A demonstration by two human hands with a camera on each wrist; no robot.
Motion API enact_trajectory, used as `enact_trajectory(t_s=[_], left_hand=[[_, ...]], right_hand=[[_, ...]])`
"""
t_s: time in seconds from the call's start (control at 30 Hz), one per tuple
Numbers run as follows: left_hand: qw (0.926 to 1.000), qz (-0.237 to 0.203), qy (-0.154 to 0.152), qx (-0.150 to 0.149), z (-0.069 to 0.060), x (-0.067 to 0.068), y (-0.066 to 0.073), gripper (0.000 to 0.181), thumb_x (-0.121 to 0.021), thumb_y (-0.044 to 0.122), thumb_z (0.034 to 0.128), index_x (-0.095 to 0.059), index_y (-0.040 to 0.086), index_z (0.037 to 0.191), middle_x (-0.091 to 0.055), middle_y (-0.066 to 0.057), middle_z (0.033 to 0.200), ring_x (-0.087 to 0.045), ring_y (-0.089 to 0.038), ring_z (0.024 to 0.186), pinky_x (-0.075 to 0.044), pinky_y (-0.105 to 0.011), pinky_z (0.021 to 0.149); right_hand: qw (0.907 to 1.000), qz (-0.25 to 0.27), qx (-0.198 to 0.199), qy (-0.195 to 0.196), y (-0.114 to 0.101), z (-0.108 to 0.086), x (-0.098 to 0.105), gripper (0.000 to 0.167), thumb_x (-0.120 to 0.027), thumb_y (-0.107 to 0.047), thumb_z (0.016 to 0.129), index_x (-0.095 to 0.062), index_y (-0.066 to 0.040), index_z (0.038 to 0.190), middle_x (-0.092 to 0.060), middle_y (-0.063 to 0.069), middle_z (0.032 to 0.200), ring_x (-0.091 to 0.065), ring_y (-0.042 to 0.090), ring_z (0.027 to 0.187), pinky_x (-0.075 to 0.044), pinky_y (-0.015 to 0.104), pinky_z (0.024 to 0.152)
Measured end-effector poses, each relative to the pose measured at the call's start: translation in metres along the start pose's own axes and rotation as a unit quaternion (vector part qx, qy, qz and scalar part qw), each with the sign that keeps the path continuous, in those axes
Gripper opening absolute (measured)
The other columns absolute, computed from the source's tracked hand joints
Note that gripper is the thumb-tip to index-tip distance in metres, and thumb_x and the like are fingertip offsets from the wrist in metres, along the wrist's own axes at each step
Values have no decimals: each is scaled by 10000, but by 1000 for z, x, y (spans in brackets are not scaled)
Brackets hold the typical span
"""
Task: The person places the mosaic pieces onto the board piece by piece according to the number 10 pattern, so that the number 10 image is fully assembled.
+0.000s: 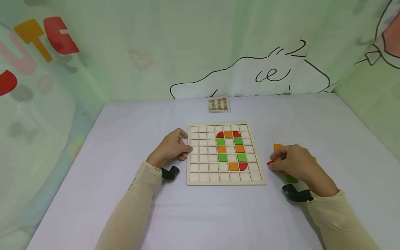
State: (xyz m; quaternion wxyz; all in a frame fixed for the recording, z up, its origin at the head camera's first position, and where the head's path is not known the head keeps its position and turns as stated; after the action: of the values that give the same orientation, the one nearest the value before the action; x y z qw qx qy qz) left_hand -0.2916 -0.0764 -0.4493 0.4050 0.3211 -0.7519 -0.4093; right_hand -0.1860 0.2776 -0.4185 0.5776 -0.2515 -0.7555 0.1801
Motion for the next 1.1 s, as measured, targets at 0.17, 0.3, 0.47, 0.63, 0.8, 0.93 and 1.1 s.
enact_trajectory(t_s=[0.17, 0.3, 0.47, 0.63, 0.8, 0.93, 1.1], left_hand=[[10000, 43, 34, 10, 1, -1, 0, 494, -777, 51, 923, -491, 45, 1326, -614, -131, 901, -672, -169, 630, -631, -286, 610], [10000, 75, 45, 0, 1, 0, -1, 492, -779, 55, 924, -492, 49, 1323, -619, -132, 899, -673, -171, 630, -632, -289, 611], [10000, 66, 55, -4, 1, 0, 0, 493, -780, 55, 924, -492, 49, 1323, -618, -131, 902, -674, -173, 638, -634, -291, 613], [10000, 45, 43, 3, 1, 0, 0, 491, -778, 48, 922, -490, 48, 1320, -617, -132, 901, -672, -172, 634, -636, -293, 615], [10000, 34, 55, -3, 1, 0, 0, 493, -778, 47, 921, -491, 49, 1322, -613, -129, 897, -670, -171, 631, -635, -294, 612], [10000, 38, 59, 0, 1, 0, 0, 495, -778, 47, 922, -491, 48, 1325, -613, -129, 899, -670, -172, 631, -635, -295, 610], [10000, 14, 34, 27, 1, -1, 0, 499, -781, 51, 923, -490, 52, 1329, -615, -129, 901, -672, -175, 636, -635, -296, 612]], right_hand=[[9998, -158, -80, -123, -1, -1, 1, 232, -828, -194, 844, -758, -35, 998, -725, 69, 959, -580, 268, 917, -468, 306, 677], [9993, -166, -214, -243, 0, -1, 1, 243, -839, -188, 837, -750, -30, 998, -716, 76, 945, -576, 274, 914, -466, 308, 671], [9991, -106, -246, -326, 0, -1, 0, 232, -845, -185, 832, -728, -39, 968, -679, 56, 891, -565, 249, 861, -456, 313, 645], [9997, -95, -92, -225, -2, -4, -2, 227, -850, -182, 818, -706, -52, 935, -651, 30, 844, -557, 225, 812, -450, 291, 600], [10000, -18, 20, -95, -4, -5, -1, 242, -865, -167, 800, -691, -55, 926, -651, 17, 826, -561, 210, 788, -452, 274, 580], [9998, 162, 65, -56, -5, -6, -1, 248, -862, -138, 805, -667, -49, 930, -652, 26, 826, -568, 201, 754, -466, 266, 560], [9989, 440, 98, -158, -3, -4, -3, 212, -815, -108, 830, -656, -38, 953, -681, 34, 859, -599, 178, 729, -518, 252, 569]])
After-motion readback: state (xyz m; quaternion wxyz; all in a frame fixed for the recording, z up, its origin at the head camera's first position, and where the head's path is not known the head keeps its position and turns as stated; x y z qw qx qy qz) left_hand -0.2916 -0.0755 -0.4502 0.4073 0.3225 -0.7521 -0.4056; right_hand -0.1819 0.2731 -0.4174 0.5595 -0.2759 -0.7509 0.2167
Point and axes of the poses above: each hand's wrist, its own z-axis towards the middle knuckle, its own x-axis out of the back of the hand, y = z × x, the point moved 7 cm from there along z, towards the middle knuckle
